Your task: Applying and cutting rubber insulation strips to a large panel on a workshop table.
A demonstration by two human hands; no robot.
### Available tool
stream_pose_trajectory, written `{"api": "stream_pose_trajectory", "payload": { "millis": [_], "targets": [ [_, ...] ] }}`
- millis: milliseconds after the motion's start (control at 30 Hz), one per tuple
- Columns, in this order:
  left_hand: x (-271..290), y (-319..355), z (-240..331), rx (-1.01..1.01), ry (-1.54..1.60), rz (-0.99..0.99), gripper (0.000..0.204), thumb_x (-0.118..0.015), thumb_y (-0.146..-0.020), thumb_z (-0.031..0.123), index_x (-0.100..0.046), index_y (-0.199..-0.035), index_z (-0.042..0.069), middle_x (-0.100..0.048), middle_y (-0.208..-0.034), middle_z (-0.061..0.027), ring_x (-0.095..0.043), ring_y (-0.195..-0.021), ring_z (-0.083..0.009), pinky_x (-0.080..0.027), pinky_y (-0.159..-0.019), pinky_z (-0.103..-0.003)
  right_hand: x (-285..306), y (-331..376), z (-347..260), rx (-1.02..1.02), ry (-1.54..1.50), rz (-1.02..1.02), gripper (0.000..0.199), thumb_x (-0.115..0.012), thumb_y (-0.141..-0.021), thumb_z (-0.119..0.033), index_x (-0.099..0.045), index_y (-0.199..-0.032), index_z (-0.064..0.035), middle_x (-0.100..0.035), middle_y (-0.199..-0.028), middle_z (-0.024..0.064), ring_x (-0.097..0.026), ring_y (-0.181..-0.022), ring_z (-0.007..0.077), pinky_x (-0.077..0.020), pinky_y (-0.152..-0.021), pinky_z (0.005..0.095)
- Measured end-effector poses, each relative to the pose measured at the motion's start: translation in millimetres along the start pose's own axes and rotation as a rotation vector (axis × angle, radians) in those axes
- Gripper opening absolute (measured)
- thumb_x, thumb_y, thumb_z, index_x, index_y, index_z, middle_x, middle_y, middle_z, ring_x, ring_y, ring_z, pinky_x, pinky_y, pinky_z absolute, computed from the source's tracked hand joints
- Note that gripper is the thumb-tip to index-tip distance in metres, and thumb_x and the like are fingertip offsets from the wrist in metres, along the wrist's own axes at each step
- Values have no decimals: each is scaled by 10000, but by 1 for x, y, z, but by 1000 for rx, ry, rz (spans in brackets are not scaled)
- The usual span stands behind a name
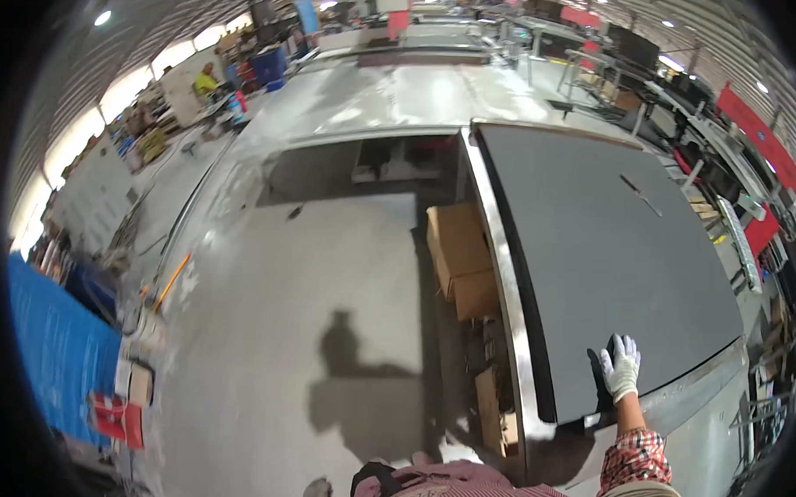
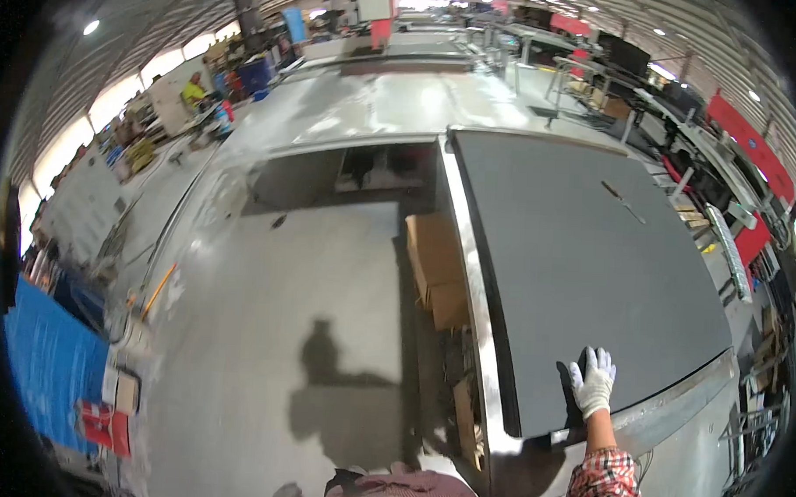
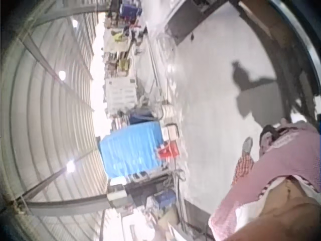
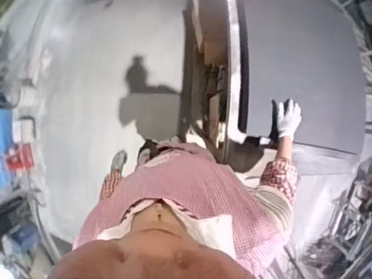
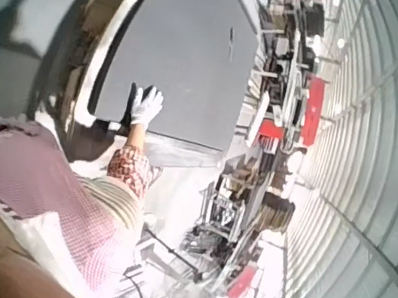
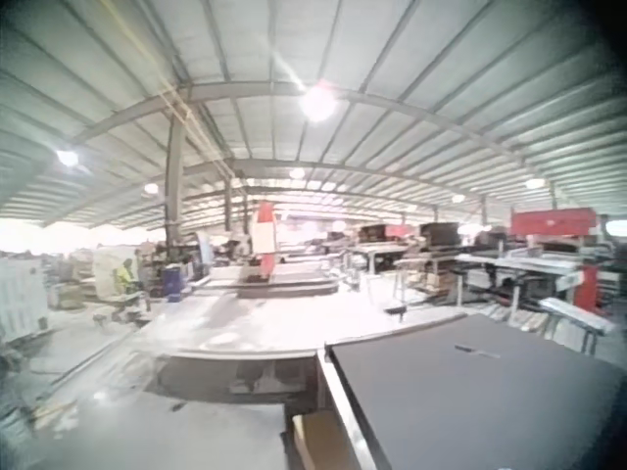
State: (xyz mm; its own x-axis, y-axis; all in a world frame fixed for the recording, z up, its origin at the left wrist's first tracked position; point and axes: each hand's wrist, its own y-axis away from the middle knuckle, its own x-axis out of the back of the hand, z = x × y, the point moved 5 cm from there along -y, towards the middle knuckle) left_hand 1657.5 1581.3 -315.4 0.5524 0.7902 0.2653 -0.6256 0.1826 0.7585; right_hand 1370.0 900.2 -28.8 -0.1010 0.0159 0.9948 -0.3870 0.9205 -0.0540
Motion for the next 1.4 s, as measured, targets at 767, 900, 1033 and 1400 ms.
{"api": "stream_pose_trajectory", "payload": {
  "millis": [767, 900, 1033, 1400],
  "targets": [
    [-341, -300, 909, -964, -293, -688, 381, -560, -873, 108, -497, -1219, -36, -600, -1101, -110, -566, -999, -174, -436, -886, -279, -21, 58, 76, -1609, -175, 345, 766, -580, -762, -610, -503, -1149, 46, -577, -1089, 270, -536, -1063, 407, -433, -880, 437],
    [-453, -273, 1022, -1219, -381, -685, 423, -577, -865, 85, -467, -1263, -5, -584, -1105, -89, -548, -974, -155, -439, -877, -274, -11, 37, 61, -1756, -123, 340, 772, -562, -781, -602, -452, -1244, 6, -562, -1146, 252, -530, -1086, 399, -424, -917, 440],
    [-539, -277, 1116, -1494, -535, -497, 504, -658, -797, 152, -473, -1235, -14, -578, -1099, -154, -558, -981, -226, -446, -873, -309, -9, 22, 53, -1905, -51, 307, 776, -558, -801, -576, -419, -1276, 21, -563, -1155, 244, -537, -1084, 393, -428, -921, 439],
    [-725, -350, 1237, -1438, -1397, -432, 665, -694, -664, 550, -617, -998, -20, -644, -929, -221, -617, -919, -343, -477, -797, -392, -2, -20, 14, -2236, 229, 177, 773, -410, -837, -630, -421, -1311, -19, -498, -1274, 193, -512, -1148, 319, -421, -948, 406]
  ]
}}
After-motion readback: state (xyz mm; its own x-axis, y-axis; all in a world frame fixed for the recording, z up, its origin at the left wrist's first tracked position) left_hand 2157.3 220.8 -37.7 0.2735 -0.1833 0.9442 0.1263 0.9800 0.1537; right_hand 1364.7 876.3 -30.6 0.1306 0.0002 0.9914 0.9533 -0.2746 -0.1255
